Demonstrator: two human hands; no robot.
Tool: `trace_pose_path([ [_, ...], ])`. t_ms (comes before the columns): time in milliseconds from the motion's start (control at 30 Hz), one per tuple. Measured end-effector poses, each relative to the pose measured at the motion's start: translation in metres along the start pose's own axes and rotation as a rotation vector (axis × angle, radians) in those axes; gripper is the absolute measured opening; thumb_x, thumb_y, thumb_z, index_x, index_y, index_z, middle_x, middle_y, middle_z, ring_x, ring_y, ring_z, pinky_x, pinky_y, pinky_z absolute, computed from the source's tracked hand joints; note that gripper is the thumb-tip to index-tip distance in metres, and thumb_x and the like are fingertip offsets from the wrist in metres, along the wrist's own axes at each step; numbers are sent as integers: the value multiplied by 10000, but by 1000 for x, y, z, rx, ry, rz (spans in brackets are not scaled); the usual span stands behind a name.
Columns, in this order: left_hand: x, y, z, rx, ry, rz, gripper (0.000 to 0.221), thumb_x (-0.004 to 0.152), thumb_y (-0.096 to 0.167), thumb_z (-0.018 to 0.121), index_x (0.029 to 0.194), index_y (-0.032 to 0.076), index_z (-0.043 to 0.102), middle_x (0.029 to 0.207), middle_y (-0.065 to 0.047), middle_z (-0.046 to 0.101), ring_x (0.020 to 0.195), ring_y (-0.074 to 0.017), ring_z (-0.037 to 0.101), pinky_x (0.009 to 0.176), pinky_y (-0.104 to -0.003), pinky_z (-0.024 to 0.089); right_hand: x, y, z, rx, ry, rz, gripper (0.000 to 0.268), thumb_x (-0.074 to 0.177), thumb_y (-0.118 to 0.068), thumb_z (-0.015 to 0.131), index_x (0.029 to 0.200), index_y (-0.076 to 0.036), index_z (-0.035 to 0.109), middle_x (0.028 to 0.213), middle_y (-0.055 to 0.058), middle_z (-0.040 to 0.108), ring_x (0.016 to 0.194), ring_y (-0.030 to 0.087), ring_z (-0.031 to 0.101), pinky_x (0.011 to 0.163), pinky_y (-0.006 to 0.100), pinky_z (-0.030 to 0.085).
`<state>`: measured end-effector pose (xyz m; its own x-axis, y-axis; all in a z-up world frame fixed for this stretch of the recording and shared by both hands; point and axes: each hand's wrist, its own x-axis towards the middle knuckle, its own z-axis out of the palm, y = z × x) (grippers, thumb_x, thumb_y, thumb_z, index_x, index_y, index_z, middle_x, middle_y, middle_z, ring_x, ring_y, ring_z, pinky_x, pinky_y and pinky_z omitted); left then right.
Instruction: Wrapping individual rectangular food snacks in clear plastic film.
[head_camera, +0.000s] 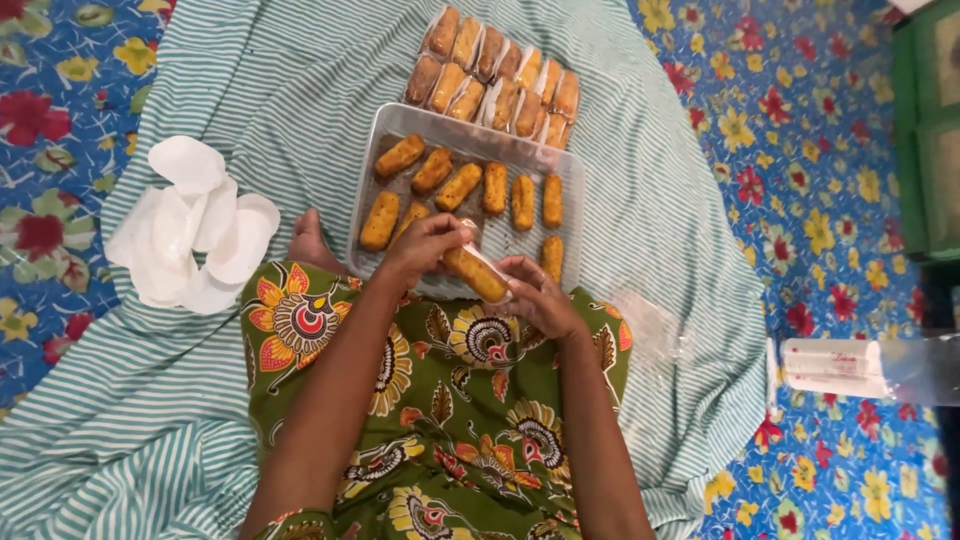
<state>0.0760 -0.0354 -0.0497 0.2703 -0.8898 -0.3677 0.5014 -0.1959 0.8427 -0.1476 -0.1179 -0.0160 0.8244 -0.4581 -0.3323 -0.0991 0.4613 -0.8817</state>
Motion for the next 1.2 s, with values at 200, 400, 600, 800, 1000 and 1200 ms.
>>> trace_pose_path([
  [200,5,-8,0,-8,47,-26,151,876,215,773,859,81,704,850,-77,625,704,-227,644,470,-334,622,-6,-2,9,-46,107,-23,326,929,-183,716,1180,-29,575,1277,100,573,1021,228,669,796,368,645],
  [400,8,-13,-2,16,60,-21,136,839,199,763,831,79,701,806,-87,613,652,-234,650,436,-343,603,-10,3,10,-111,217,-18,222,911,-164,756,1047,-39,632,1254,108,627,993,194,663,772,340,626],
  [600,-7,-4,1,169,107,26,138,812,242,748,816,105,733,792,-76,592,654,-210,610,407,-289,508,-11,8,9,-129,310,-30,193,885,-161,777,933,-29,645,1226,129,643,920,174,673,720,301,616],
  [800,-3,-11,-1,192,137,42,155,792,237,749,826,87,739,778,-115,605,669,-248,613,414,-331,501,-13,10,14,-139,357,-32,192,860,-156,798,856,-40,645,1110,105,670,802,124,647,638,242,588],
  [1000,-3,-15,-3,355,134,61,205,782,342,739,847,147,740,848,-91,662,822,-266,640,646,-380,489,-13,9,16,-167,359,-79,231,864,-166,810,798,-61,615,1024,91,688,608,38,534,448,136,420],
  [1200,-23,4,1,344,98,126,216,855,325,679,849,114,725,860,-94,665,870,-259,607,757,-373,463,-13,13,18,-131,354,-108,258,876,-164,814,784,-50,602,1012,117,689,619,68,541,450,159,418],
])
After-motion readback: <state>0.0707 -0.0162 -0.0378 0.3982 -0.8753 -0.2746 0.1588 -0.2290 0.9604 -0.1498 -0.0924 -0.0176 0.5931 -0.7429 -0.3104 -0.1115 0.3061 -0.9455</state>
